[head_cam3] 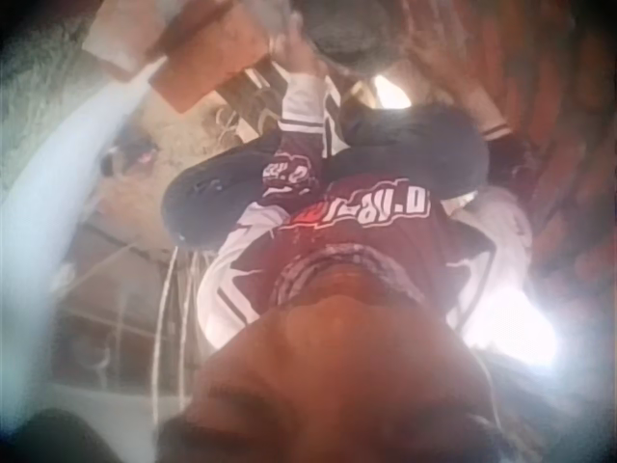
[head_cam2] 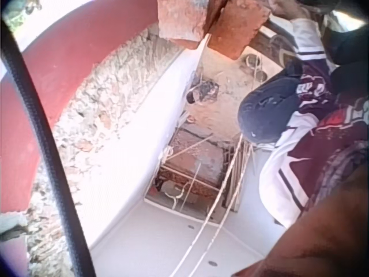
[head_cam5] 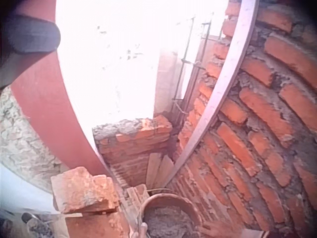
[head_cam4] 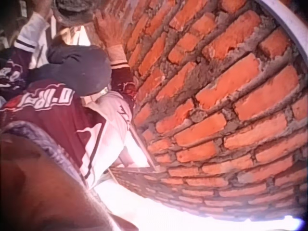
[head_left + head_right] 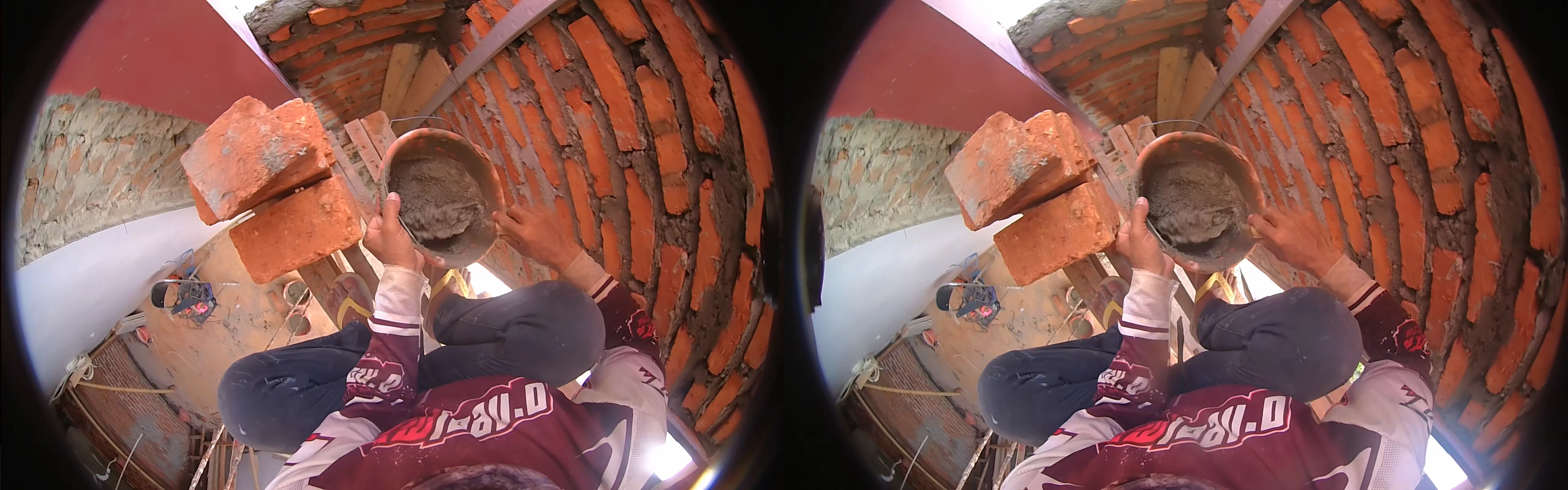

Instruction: The person scoops mortar from a bucket with a trowel and spreads it on a brick wall. They place bricks onto the mortar, tap them into position, and scrape away excess mortar. The person repeats this process to build up the wall.

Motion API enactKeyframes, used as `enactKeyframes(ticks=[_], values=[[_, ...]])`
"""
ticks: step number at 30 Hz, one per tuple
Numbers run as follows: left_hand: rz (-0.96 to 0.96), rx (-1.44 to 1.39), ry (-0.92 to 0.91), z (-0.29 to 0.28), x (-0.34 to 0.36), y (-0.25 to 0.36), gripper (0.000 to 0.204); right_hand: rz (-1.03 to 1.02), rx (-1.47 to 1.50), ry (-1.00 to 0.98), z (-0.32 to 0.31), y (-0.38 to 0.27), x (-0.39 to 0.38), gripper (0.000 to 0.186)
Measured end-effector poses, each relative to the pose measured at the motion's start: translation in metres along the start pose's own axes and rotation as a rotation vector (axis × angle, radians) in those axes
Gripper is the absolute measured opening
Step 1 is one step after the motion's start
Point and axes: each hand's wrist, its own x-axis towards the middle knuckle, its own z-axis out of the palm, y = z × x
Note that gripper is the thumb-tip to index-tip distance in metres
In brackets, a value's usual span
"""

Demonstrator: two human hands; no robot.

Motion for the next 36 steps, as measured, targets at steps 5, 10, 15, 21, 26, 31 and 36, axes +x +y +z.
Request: enactKeyframes(ticks=[5, 10, 15, 21, 26, 31, 36], values=[[0.046, -0.035, -0.009, 0.003, -0.002, -0.001, 0.025, 0.148, -0.119, -0.051, -0.017, 0.001, 0.004, 0.038], [0.023, -0.065, -0.029, 0.003, -0.001, -0.004, 0.022, 0.327, -0.054, -0.373, -0.005, -0.003, 0.035, 0.025], [0.037, -0.071, -0.014, 0.001, 0.002, -0.002, 0.019, 0.158, 0.330, -0.533, 0.018, 0.002, 0.044, 0.029], [0.029, -0.055, -0.017, -0.003, 0.002, -0.002, 0.026, 0.246, 0.751, -0.404, 0.025, 0.007, 0.028, 0.031], [0.017, -0.040, 0.009, -0.005, 0.004, -0.002, 0.030, 0.395, 0.824, -0.477, 0.008, 0.013, 0.027, 0.027], [0.007, -0.034, -0.001, -0.012, 0.008, -0.006, 0.029, 0.391, 0.775, -0.383, -0.037, 0.026, 0.044, 0.028], [0.003, -0.072, -0.030, -0.015, 0.013, -0.011, 0.033, 0.406, 0.784, -0.312, -0.093, 0.042, 0.088, 0.031]])
